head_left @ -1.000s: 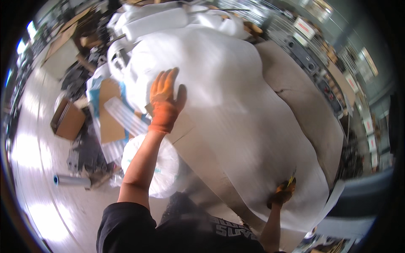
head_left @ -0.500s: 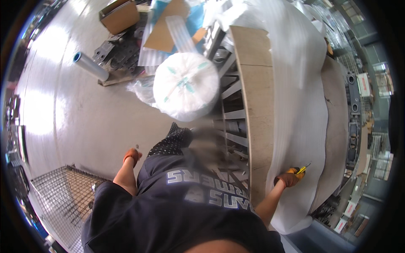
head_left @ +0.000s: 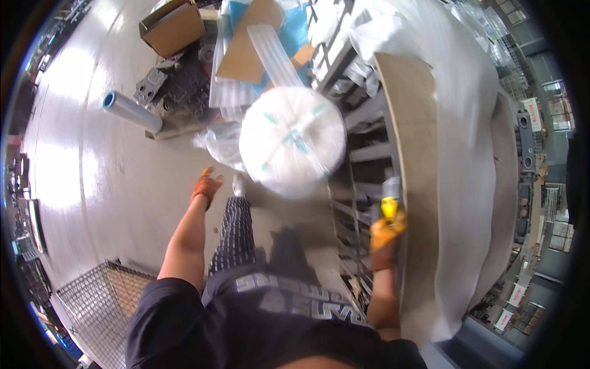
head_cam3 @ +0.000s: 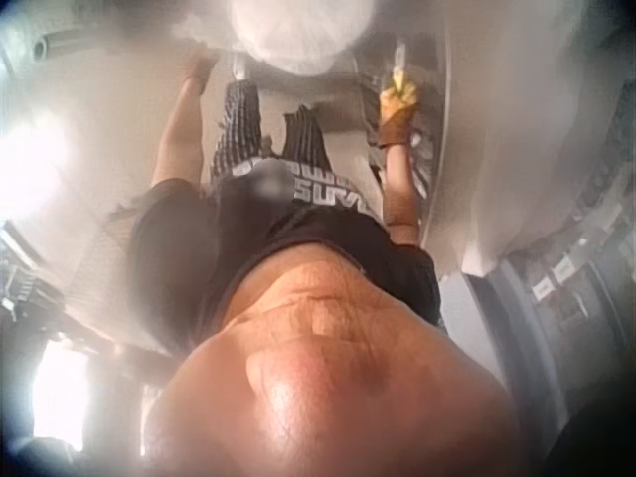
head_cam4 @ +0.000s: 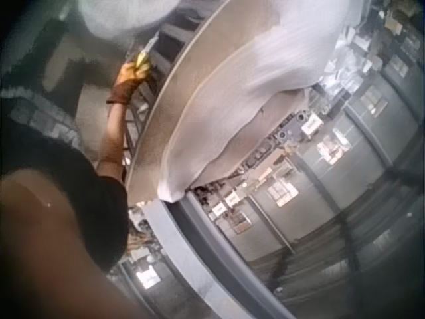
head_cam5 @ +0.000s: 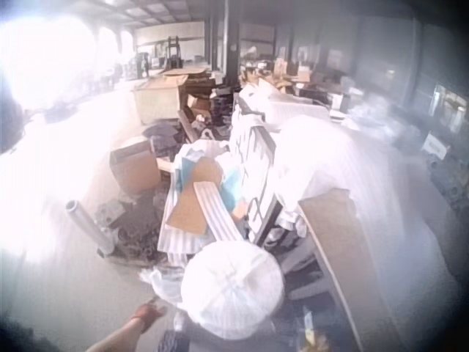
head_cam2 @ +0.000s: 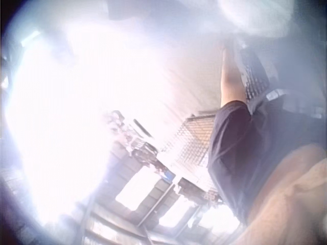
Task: The person wraps a metal part in foam sheets, cuts the sheets with a utility knife, and uses a handheld air tool to blow off or clean a series of metal components on a workbench.
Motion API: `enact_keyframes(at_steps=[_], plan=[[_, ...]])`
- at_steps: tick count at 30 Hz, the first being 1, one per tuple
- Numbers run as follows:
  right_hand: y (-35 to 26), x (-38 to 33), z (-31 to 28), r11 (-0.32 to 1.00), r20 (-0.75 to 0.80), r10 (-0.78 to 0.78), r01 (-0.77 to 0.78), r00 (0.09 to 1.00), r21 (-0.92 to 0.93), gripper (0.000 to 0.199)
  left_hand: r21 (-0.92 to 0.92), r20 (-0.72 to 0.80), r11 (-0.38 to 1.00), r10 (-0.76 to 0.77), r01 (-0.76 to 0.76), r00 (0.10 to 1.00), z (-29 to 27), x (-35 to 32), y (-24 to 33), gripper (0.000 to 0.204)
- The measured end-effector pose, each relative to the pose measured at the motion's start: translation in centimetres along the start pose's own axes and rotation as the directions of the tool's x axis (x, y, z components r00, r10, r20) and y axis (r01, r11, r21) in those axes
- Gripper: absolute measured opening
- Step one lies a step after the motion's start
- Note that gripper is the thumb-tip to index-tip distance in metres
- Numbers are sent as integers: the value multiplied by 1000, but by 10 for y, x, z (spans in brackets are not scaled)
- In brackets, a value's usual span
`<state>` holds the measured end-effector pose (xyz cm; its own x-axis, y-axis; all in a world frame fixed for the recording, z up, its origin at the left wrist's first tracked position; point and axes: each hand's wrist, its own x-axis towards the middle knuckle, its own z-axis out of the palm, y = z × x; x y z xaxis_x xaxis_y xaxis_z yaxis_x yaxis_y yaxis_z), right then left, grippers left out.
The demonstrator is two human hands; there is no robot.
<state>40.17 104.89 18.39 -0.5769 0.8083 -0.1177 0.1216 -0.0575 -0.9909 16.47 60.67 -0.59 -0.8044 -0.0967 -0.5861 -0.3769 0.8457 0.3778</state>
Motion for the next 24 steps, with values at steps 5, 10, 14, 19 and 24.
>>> enact_keyframes(at_steps=[5,10,14,19,24], plan=[[292,29,35,851,-161,504,-456,849,260,38,-238,29,932,288,-273,957,20,119,112,91],[330,41,106,565,-154,825,-789,544,241,49,-304,31,879,396,-368,918,43,211,184,89],[348,63,156,545,-16,818,-765,576,342,52,-457,255,828,473,-326,843,63,268,178,82],[353,53,157,512,25,811,-730,585,453,56,-466,260,832,453,-300,853,56,241,169,81],[298,4,129,536,19,779,-681,627,499,60,-523,152,790,455,-319,877,18,188,136,68]])
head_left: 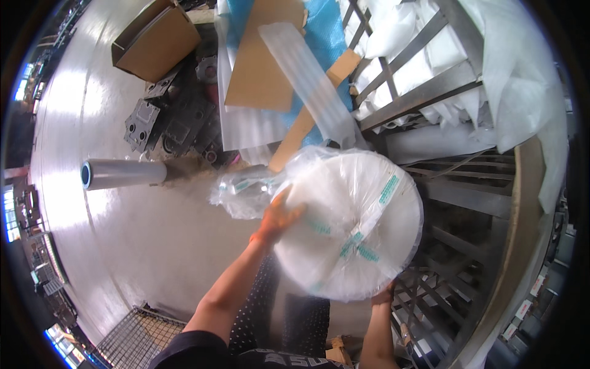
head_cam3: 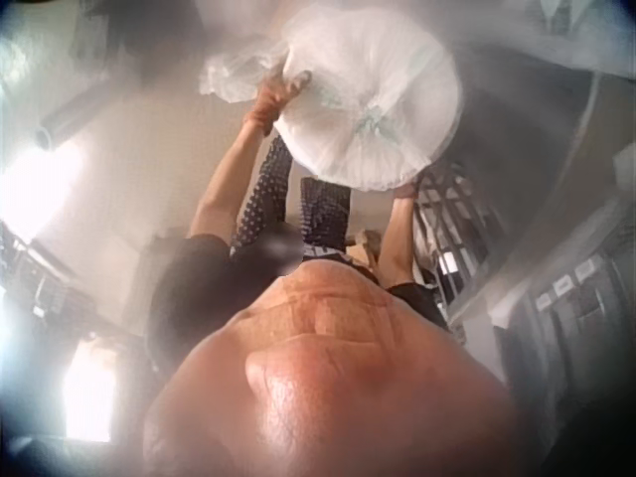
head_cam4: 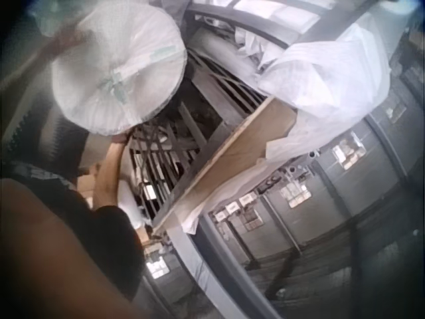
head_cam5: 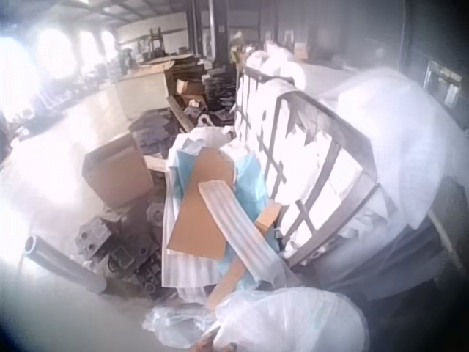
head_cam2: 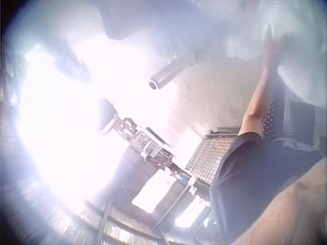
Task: The person wraps a metal part in foam sheets, cuts the sheets with a utility knife, and uses a handheld air tool to blow off or clean a series of metal components on a workbench.
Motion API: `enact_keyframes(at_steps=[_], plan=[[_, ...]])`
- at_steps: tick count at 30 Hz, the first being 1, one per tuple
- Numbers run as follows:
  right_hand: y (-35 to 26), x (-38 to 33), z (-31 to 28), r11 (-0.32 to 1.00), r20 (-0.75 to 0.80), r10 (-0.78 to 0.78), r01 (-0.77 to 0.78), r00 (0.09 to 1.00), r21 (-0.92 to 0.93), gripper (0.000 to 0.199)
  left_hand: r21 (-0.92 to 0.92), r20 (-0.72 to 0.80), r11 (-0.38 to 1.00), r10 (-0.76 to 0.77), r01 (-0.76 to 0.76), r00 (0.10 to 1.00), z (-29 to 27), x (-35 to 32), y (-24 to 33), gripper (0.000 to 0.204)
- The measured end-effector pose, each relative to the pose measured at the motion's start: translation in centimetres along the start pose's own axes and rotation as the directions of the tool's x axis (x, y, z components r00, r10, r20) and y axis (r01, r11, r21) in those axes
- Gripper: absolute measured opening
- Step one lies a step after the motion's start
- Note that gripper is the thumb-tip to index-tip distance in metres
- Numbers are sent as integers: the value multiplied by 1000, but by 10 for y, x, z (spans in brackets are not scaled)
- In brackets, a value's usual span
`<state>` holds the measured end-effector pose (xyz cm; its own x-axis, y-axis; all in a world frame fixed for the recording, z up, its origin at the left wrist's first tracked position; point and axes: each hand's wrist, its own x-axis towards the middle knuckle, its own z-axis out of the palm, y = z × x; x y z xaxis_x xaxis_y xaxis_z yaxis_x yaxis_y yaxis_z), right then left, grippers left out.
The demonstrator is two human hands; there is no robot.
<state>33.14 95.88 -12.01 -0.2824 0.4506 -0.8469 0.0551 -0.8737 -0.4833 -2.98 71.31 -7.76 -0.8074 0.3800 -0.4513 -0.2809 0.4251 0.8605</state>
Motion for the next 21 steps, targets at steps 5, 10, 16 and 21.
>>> enact_keyframes(at_steps=[5,10,16,21], plan=[[-29,-75,3,992,122,-125,124,985,20,61,132,-31,987,98,-93,995,-60,-49,92,64],[-70,-139,117,934,176,-326,346,929,-93,60,24,-140,947,322,-322,936,-137,-62,167,44],[-136,-197,351,748,481,-460,618,747,-244,57,129,-263,873,487,-470,833,-258,-25,269,33],[-208,-160,530,261,657,-655,927,374,-269,35,539,-204,605,769,-586,606,-335,65,332,39]])
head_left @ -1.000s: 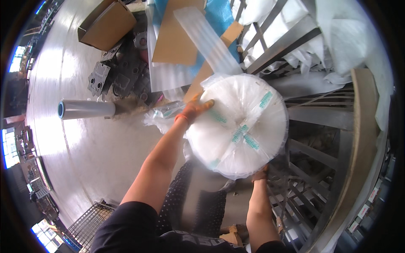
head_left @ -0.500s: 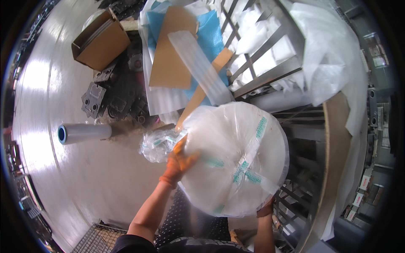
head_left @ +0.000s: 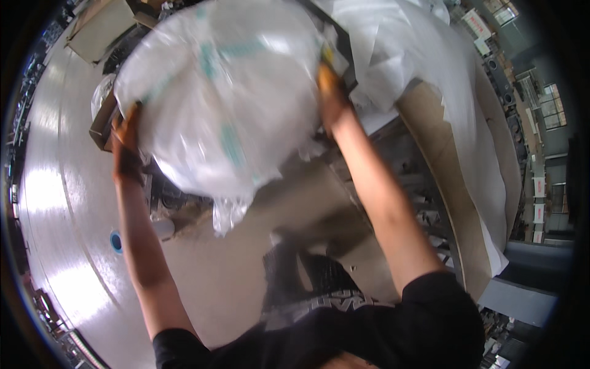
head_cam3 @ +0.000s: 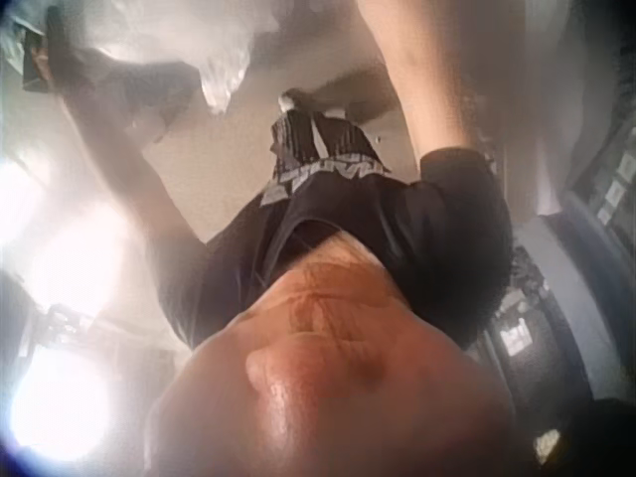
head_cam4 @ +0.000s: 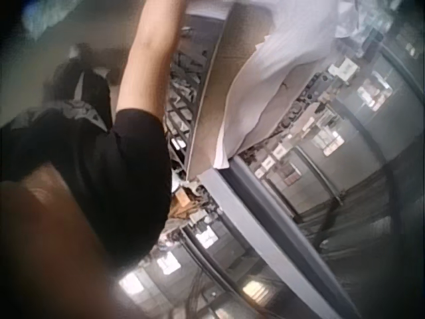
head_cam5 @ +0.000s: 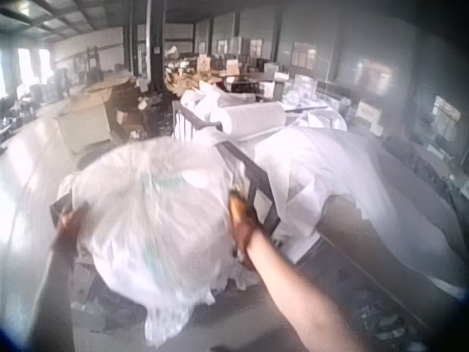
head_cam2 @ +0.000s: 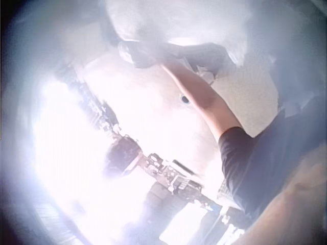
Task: The person wraps a metal part in foam sheets, cuts the sheets with a utility knife, and uses a handheld air tool to blow off or clean a series of metal components on a workbench.
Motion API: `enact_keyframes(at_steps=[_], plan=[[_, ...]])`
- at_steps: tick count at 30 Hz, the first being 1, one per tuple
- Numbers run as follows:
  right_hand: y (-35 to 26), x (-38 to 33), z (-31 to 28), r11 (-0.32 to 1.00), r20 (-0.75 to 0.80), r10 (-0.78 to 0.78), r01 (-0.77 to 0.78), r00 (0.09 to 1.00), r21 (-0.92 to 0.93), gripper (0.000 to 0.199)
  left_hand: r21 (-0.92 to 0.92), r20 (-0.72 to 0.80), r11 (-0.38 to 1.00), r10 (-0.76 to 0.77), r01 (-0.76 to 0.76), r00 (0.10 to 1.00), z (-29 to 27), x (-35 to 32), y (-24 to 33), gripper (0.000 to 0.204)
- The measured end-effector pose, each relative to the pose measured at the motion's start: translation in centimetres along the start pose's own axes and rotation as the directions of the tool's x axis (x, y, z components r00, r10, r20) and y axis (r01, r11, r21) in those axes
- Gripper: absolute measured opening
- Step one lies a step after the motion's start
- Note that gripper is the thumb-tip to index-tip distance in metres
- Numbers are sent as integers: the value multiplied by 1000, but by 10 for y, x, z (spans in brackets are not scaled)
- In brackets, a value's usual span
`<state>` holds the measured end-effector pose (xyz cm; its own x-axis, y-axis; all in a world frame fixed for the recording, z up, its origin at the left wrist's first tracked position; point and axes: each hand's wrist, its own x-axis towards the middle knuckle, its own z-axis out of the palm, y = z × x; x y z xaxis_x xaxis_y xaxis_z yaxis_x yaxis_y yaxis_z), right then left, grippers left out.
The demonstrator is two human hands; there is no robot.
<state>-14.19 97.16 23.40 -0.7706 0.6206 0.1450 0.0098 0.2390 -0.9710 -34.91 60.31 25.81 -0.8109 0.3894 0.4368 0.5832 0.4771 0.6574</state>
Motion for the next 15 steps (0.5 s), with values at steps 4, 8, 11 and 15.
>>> enact_keyframes(at_steps=[4,8,11,15], plan=[[-71,76,7,962,-16,16,-19,1000,-273,28,-186,39,935,-299,301,953,-7,62,-9,42],[-69,60,-20,923,80,350,-329,933,-199,24,-94,47,964,-244,247,969,66,34,-49,60],[-37,22,-75,855,147,367,-395,919,336,26,-346,165,827,-411,443,897,126,18,-16,77],[-51,-27,-171,978,207,116,-149,971,149,47,-284,186,796,-501,534,845,178,14,42,85]])
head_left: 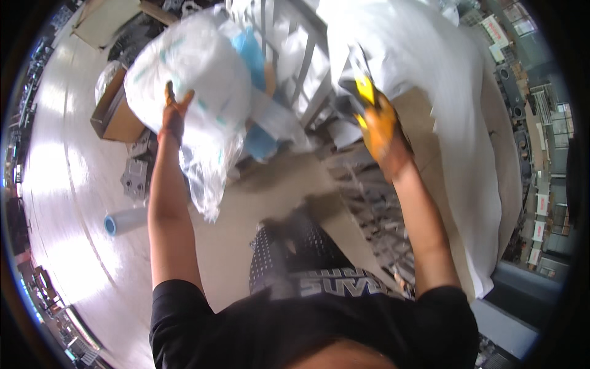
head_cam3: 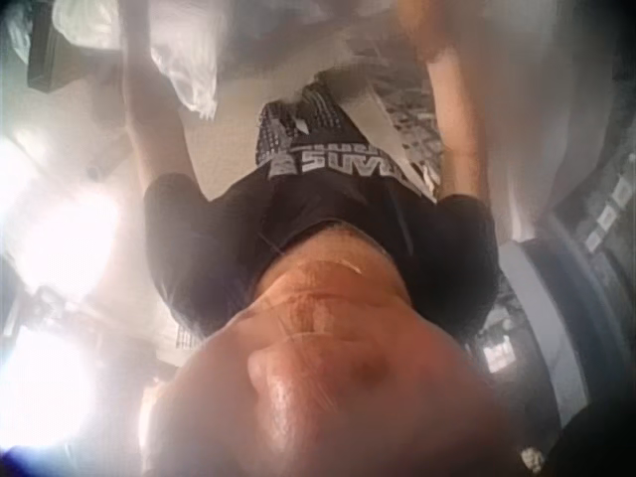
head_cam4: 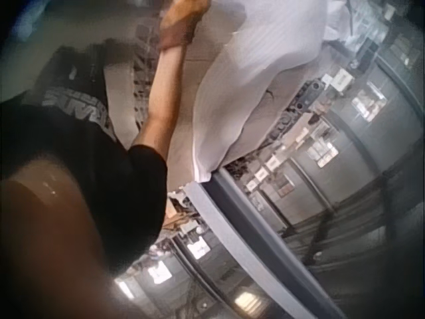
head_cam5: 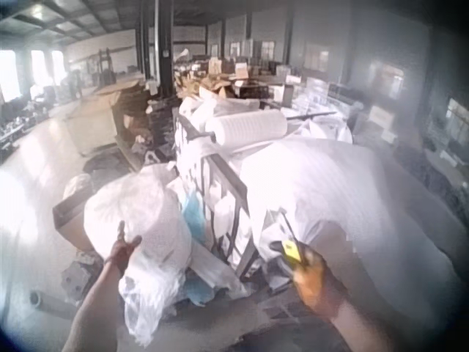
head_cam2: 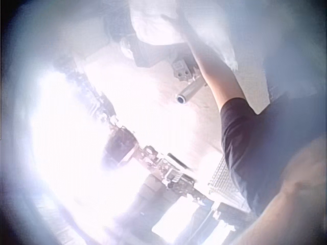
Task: The person wraps a metal part in foam sheets, cuts the sheets with a utility knife, and uses a handheld air tool to blow off or clean a series of metal components on a workbench.
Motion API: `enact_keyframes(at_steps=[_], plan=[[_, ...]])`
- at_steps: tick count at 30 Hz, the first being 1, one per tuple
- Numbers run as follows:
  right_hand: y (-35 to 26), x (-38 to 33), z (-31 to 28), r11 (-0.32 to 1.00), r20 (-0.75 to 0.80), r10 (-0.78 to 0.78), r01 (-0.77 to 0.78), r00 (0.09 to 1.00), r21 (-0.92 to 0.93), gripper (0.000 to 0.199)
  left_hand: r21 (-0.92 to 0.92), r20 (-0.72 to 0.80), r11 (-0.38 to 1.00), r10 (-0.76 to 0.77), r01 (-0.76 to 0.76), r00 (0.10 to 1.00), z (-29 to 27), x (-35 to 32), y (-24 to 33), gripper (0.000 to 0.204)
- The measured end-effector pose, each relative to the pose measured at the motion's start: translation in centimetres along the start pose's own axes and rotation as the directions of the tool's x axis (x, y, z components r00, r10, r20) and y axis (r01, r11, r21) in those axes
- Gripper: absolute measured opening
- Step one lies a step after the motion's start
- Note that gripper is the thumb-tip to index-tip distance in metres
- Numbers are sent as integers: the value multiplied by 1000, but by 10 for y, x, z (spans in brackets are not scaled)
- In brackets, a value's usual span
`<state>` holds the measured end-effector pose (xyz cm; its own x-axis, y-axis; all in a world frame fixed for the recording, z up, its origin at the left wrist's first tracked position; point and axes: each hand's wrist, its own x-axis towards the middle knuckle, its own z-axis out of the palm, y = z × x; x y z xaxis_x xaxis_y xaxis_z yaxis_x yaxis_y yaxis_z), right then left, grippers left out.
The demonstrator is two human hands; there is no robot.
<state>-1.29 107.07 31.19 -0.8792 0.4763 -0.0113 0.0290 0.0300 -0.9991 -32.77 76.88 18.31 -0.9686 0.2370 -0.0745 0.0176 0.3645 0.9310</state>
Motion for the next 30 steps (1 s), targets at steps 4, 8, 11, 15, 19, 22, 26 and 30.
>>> enact_keyframes(at_steps=[4,8,11,15,19,22,26,30], plan=[[-38,-24,-69,988,-79,-49,60,996,142,38,452,-129,859,-203,240,971,15,30,-67,91],[-57,-23,-113,995,-228,62,-42,972,94,28,787,-75,589,-205,184,976,45,-17,-83,97],[-57,-12,-131,998,-256,43,-31,966,51,25,878,-119,419,-279,233,953,67,-17,-59,91],[-76,20,-129,990,-271,-46,8,962,-141,22,886,-174,373,-280,274,944,66,12,-37,77],[-112,63,-115,997,-280,-49,31,959,-67,19,830,-168,503,-185,240,968,57,22,-46,71],[-128,103,-106,993,-200,-118,116,973,-20,22,783,-172,537,-298,314,939,61,20,-34,71],[-136,160,-102,991,-82,-87,77,993,-113,26,794,-140,523,-343,312,929,65,38,-17,64],[-144,211,-87,999,-62,30,-33,998,-34,26,678,-23,720,-180,148,983,78,91,90,39]])
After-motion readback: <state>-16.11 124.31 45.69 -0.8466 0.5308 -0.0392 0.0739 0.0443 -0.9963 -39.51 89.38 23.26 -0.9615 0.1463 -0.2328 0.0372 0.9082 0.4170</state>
